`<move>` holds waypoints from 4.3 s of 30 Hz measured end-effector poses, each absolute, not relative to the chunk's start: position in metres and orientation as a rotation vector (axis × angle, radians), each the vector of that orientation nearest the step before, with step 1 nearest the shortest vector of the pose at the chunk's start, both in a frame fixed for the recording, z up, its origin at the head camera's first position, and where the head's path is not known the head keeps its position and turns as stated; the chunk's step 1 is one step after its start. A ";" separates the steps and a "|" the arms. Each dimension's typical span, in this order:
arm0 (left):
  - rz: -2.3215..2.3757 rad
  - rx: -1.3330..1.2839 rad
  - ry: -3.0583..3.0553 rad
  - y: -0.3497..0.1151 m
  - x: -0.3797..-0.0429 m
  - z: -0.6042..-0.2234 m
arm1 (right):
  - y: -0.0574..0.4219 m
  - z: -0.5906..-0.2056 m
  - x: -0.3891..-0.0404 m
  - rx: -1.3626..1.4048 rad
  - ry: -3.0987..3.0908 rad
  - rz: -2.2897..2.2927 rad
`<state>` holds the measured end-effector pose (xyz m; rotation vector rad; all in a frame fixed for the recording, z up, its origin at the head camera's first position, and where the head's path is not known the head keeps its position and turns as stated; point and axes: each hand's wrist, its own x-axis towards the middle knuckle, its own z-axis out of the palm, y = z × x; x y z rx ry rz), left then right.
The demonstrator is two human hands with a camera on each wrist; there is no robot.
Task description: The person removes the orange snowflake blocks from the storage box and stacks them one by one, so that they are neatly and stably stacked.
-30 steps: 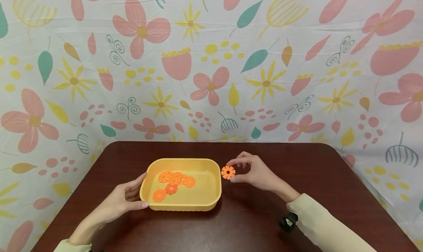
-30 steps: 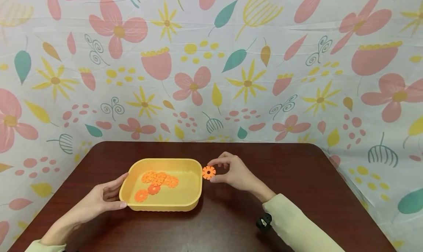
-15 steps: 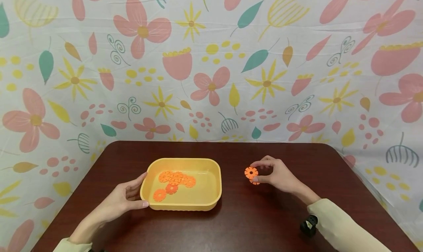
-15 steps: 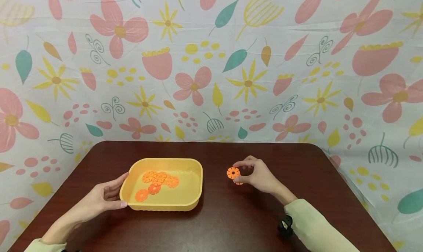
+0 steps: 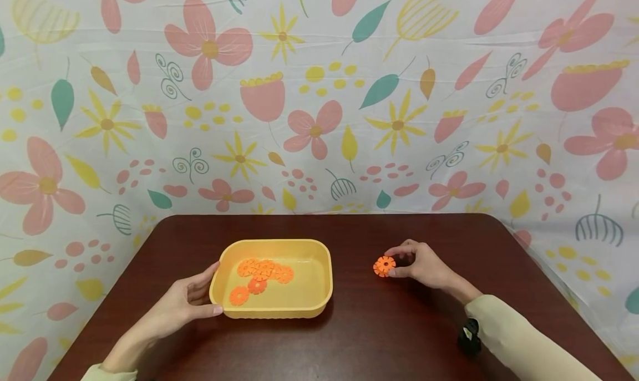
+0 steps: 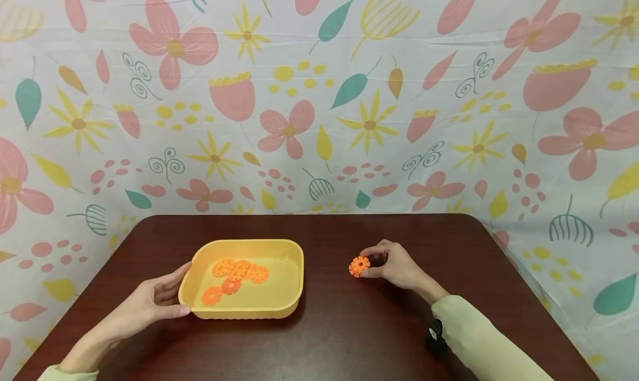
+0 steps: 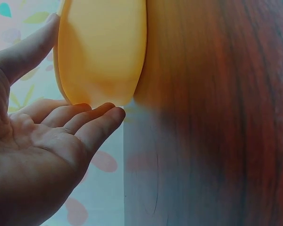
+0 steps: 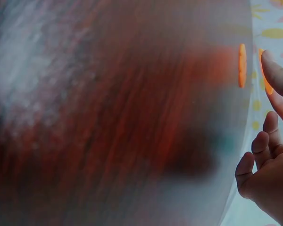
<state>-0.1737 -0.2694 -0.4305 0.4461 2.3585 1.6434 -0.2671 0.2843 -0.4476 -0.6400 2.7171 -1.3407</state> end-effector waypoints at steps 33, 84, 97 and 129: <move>1.635 0.443 2.356 -0.270 -0.174 -0.430 | 0.285 -0.464 -0.278 -0.709 2.742 -1.213; 1.677 0.442 2.302 -0.272 -0.171 -0.431 | 0.277 -0.451 -0.275 -0.778 2.797 -1.099; 1.666 0.479 2.333 -0.270 -0.173 -0.426 | 0.231 -0.418 -0.266 -0.846 2.712 -1.218; 1.705 0.529 2.231 -0.274 -0.183 -0.433 | 0.054 -0.408 -0.259 -1.253 2.408 -1.094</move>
